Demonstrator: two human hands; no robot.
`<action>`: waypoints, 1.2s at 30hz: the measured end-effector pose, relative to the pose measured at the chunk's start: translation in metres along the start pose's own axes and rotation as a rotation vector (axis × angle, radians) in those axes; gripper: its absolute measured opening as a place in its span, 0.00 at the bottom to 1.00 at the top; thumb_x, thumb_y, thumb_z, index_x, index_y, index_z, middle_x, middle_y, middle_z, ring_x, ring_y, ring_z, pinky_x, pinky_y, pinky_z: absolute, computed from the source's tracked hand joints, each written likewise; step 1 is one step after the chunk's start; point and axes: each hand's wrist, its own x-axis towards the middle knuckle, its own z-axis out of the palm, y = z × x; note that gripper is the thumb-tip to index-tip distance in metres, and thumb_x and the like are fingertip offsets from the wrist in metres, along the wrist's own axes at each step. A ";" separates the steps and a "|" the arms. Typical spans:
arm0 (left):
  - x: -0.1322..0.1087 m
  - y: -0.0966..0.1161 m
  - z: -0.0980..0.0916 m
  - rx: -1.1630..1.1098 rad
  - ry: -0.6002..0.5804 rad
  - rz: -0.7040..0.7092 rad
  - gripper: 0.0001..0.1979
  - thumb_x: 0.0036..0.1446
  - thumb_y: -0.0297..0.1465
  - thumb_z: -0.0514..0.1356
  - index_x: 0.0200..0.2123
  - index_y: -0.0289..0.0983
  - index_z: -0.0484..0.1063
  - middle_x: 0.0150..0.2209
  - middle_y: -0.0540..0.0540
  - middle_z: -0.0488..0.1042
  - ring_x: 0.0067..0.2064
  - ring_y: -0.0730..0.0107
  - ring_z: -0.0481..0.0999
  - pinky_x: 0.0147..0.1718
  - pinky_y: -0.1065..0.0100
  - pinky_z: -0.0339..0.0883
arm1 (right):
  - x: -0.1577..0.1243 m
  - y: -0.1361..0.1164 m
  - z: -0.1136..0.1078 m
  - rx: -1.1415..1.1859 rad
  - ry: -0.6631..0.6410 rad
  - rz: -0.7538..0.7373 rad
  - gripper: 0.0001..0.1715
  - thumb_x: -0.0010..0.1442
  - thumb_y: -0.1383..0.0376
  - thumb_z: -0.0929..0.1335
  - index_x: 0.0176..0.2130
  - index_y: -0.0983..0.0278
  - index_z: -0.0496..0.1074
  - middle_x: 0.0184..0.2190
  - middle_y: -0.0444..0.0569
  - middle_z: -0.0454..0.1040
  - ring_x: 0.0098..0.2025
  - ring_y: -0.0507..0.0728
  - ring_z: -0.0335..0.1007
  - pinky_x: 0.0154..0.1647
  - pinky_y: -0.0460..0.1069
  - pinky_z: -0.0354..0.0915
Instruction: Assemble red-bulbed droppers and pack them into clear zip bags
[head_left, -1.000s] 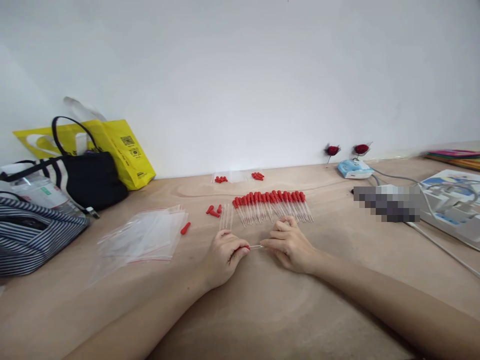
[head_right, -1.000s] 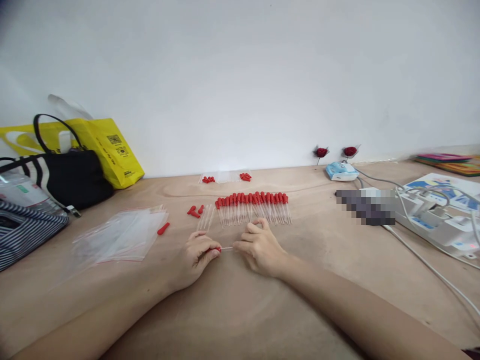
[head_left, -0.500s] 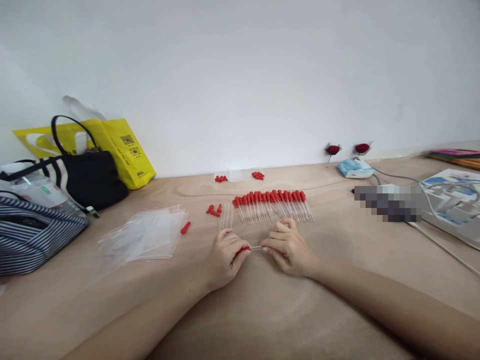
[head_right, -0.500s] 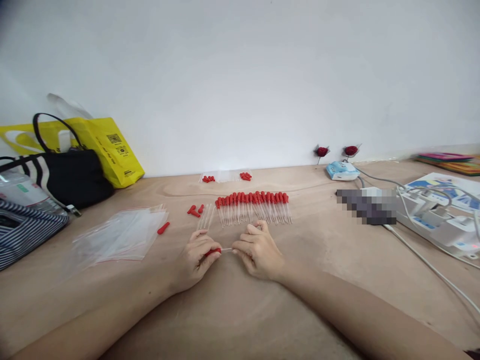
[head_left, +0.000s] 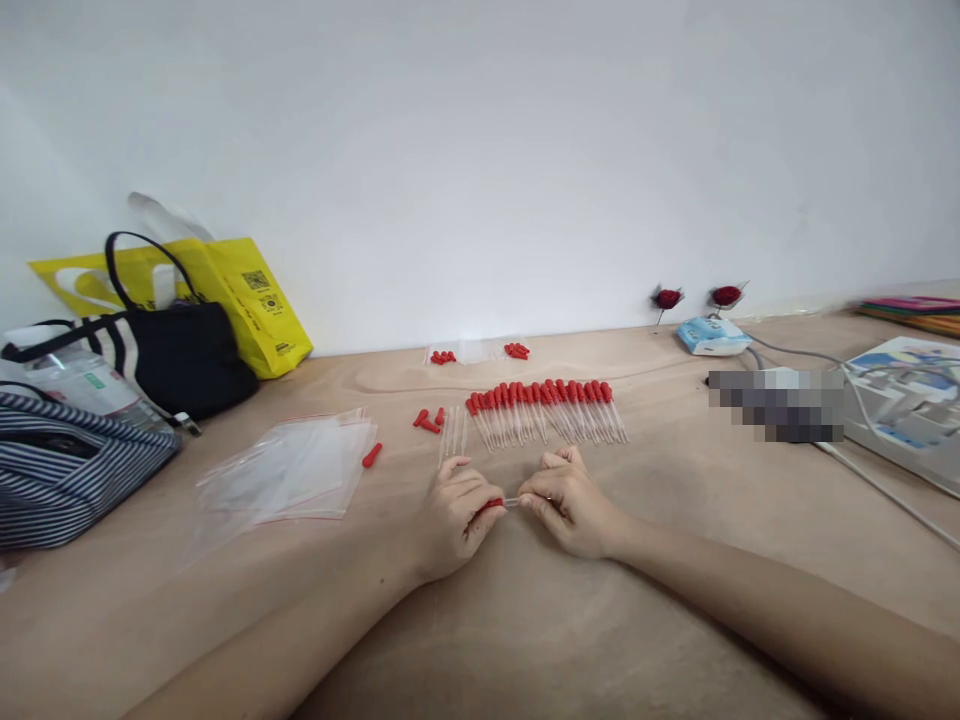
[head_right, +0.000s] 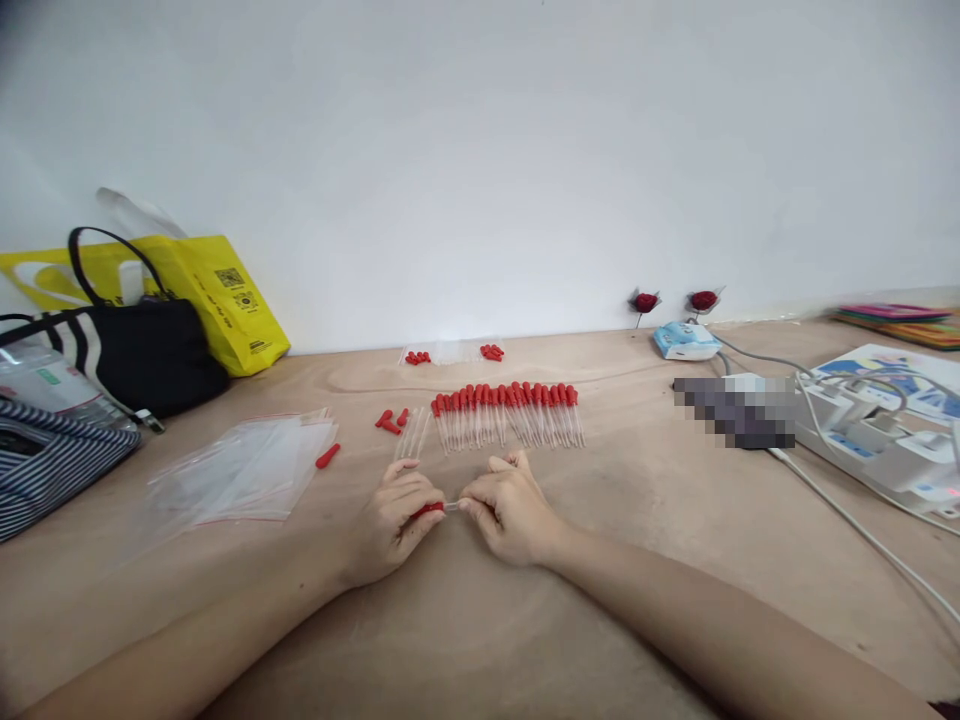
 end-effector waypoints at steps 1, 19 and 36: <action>0.001 0.000 -0.001 0.002 -0.005 -0.013 0.09 0.58 0.30 0.48 0.30 0.37 0.67 0.25 0.51 0.72 0.30 0.72 0.70 0.49 0.59 0.49 | 0.000 0.000 0.000 0.004 -0.008 0.012 0.15 0.61 0.67 0.58 0.27 0.63 0.69 0.20 0.42 0.70 0.28 0.51 0.57 0.37 0.50 0.46; -0.001 -0.022 -0.030 0.257 0.016 -0.346 0.16 0.57 0.36 0.49 0.47 0.39 0.63 0.44 0.44 0.69 0.47 0.60 0.64 0.49 0.54 0.47 | 0.007 0.006 0.001 -0.059 0.049 0.072 0.09 0.56 0.65 0.63 0.38 0.62 0.70 0.25 0.44 0.72 0.32 0.54 0.62 0.36 0.50 0.49; -0.013 -0.083 -0.071 0.384 -0.163 -0.990 0.10 0.48 0.37 0.54 0.34 0.39 0.64 0.36 0.47 0.71 0.39 0.60 0.71 0.36 0.64 0.60 | 0.112 0.025 0.040 -0.261 0.154 0.602 0.09 0.54 0.64 0.60 0.34 0.62 0.67 0.29 0.46 0.74 0.35 0.56 0.67 0.38 0.52 0.45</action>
